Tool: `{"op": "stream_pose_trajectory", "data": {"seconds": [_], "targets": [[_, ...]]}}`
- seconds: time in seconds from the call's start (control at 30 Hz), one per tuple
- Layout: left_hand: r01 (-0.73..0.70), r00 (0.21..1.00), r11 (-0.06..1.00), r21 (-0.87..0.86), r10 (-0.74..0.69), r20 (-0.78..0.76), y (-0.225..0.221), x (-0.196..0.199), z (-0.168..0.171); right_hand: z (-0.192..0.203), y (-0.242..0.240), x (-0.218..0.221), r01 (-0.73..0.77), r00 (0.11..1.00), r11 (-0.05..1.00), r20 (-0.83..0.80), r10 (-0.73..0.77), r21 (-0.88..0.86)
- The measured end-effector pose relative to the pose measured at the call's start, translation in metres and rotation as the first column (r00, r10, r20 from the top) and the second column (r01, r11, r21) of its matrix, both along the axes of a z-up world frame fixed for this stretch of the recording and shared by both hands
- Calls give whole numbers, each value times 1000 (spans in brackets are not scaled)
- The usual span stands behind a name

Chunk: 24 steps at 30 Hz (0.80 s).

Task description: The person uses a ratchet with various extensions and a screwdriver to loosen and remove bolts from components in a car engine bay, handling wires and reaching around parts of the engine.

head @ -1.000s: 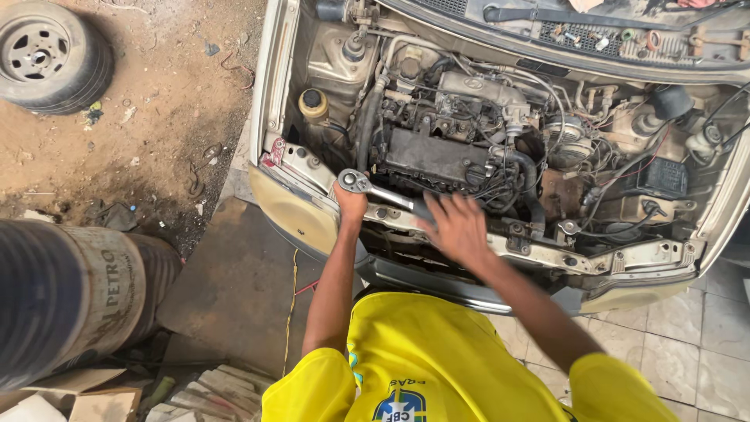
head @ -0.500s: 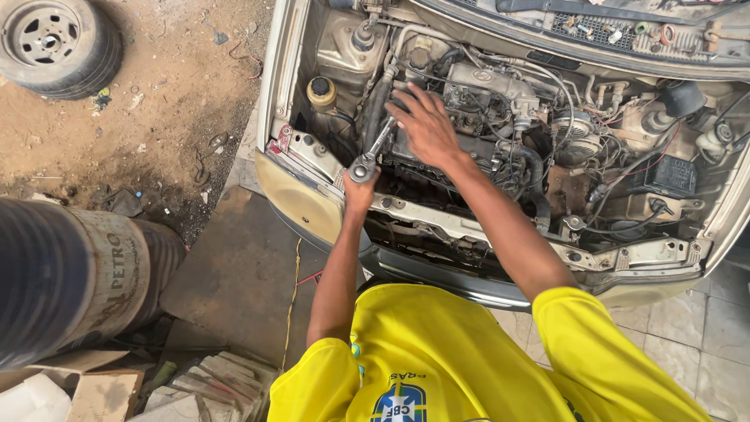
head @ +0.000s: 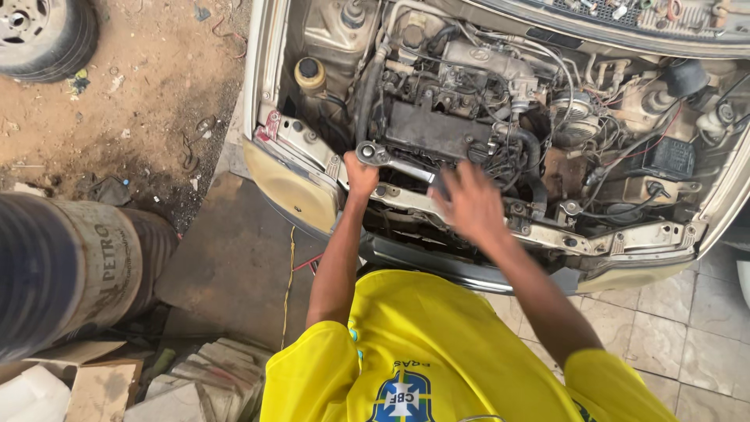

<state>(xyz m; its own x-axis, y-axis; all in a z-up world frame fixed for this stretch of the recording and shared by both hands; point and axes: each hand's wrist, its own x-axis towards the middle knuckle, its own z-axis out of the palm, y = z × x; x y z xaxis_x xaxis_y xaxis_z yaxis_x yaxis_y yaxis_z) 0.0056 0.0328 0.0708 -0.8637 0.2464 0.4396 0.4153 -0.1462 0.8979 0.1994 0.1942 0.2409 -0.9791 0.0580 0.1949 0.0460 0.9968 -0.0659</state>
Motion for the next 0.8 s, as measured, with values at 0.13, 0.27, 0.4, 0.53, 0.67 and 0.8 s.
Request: {"op": "stream_pose_trajectory", "data": {"seconds": [0.13, 0.27, 0.4, 0.53, 0.67, 0.8], "targets": [[-32, 992, 996, -89, 43, 118, -3, 7, -5, 2, -74, 46, -37, 999, 994, -29, 34, -101], [-165, 975, 985, -49, 170, 144, -9, 7, -48, 8, -82, 43, -59, 997, 979, -65, 47, -198], [-89, 962, 994, -60, 102, 255, -29, -8, -79, 15, -53, 14, -28, 995, 991, 95, 40, -130], [-125, 924, 992, -33, 128, 360, -35, -7, -80, 8, -17, -41, -66, 990, 996, -121, 72, 52], [-62, 899, 997, -53, 79, 430, -30, 5, -73, -11, 10, -119, -142, 958, 985, -237, 163, 103], [0, 920, 1000, -30, 12, 392, -22, -3, -77, -20, 7, -166, -196, 948, 977, -241, 209, 78]]}}
